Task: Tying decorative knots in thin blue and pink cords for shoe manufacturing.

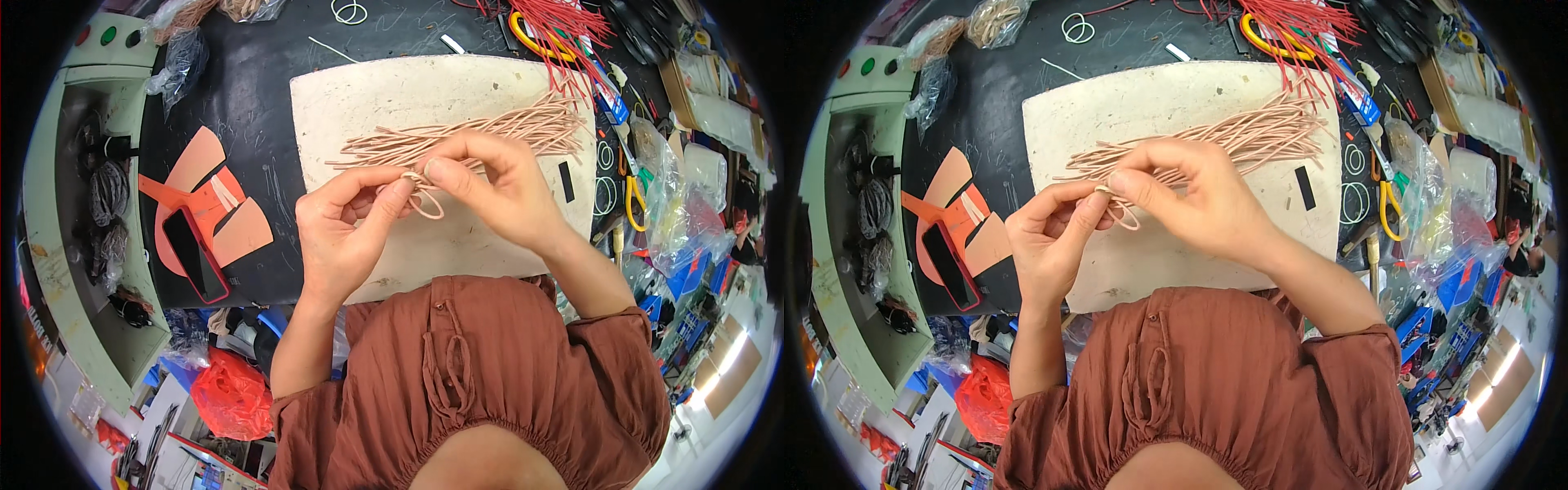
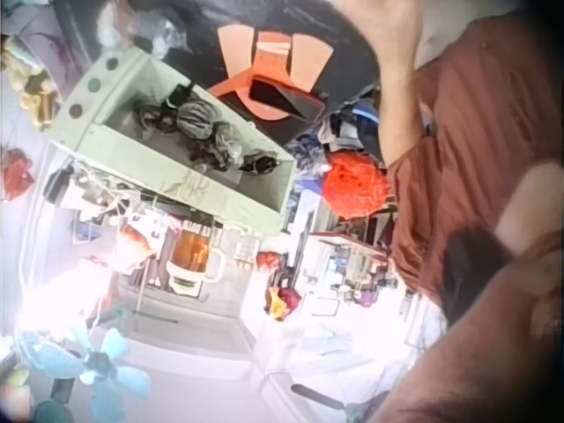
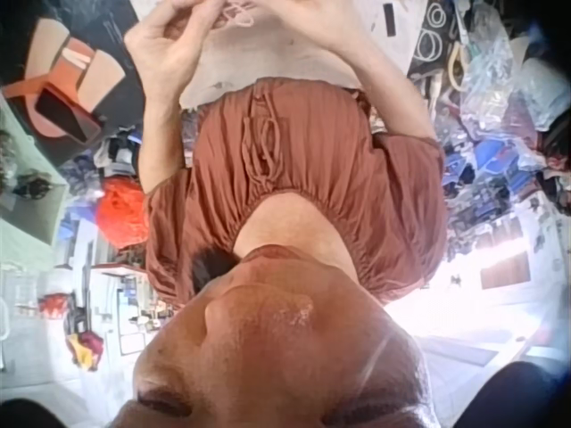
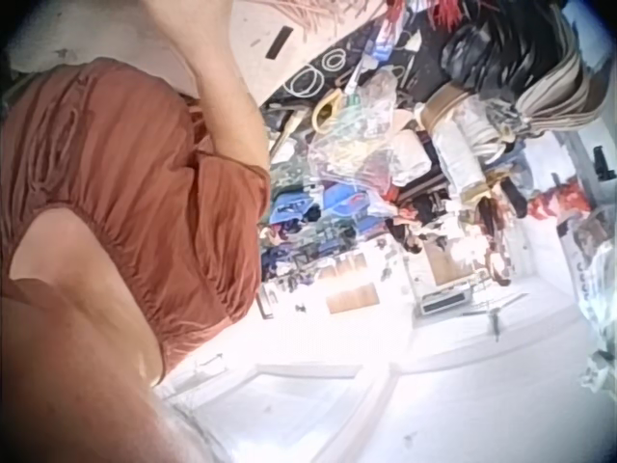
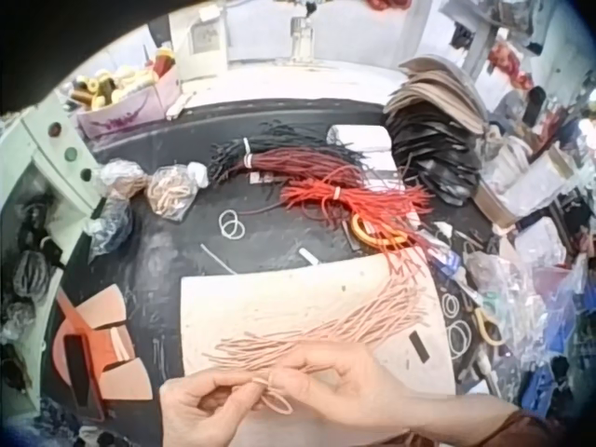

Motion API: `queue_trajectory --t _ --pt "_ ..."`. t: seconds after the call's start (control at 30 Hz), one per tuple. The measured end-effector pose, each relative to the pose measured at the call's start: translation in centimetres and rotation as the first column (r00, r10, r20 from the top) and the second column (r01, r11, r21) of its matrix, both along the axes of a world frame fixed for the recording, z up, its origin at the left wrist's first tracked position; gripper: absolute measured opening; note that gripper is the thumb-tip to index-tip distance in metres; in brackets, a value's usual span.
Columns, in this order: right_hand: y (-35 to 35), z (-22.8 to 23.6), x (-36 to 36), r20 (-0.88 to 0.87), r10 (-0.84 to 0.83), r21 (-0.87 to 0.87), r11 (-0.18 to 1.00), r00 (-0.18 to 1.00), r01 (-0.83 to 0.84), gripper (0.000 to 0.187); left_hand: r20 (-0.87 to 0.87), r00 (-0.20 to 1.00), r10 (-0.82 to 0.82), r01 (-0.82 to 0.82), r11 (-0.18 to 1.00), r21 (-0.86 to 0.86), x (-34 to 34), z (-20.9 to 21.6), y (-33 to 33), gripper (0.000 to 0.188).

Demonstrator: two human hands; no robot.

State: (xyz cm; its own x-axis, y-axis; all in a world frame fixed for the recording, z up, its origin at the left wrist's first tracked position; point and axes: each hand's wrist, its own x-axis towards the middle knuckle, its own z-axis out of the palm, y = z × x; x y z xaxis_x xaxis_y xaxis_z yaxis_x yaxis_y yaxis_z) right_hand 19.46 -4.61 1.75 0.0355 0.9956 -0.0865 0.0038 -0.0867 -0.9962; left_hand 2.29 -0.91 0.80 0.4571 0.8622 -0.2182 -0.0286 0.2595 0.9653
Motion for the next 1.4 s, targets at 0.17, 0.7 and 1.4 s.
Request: queue_trajectory --t 0.17,0.7,1.4 --pt "0.3 0.9 1.1 -0.007 0.211 -0.191 0.959 0.977 -0.209 0.014 -0.095 0.979 -0.179 0.189 0.974 0.121 -0.6 0.7 0.9 0.008" --pt "-0.7 0.0 0.8 0.285 0.039 0.059 0.997 0.958 -0.058 0.01 0.152 0.986 0.067 -0.029 0.97 -0.24 -1.1 0.8 1.1 0.015" --pt "0.3 0.5 1.2 0.328 0.08 0.175 0.974 0.941 -0.143 0.024 0.172 0.982 -0.083 0.155 0.873 -0.463 -0.8 1.0 0.9 0.017"
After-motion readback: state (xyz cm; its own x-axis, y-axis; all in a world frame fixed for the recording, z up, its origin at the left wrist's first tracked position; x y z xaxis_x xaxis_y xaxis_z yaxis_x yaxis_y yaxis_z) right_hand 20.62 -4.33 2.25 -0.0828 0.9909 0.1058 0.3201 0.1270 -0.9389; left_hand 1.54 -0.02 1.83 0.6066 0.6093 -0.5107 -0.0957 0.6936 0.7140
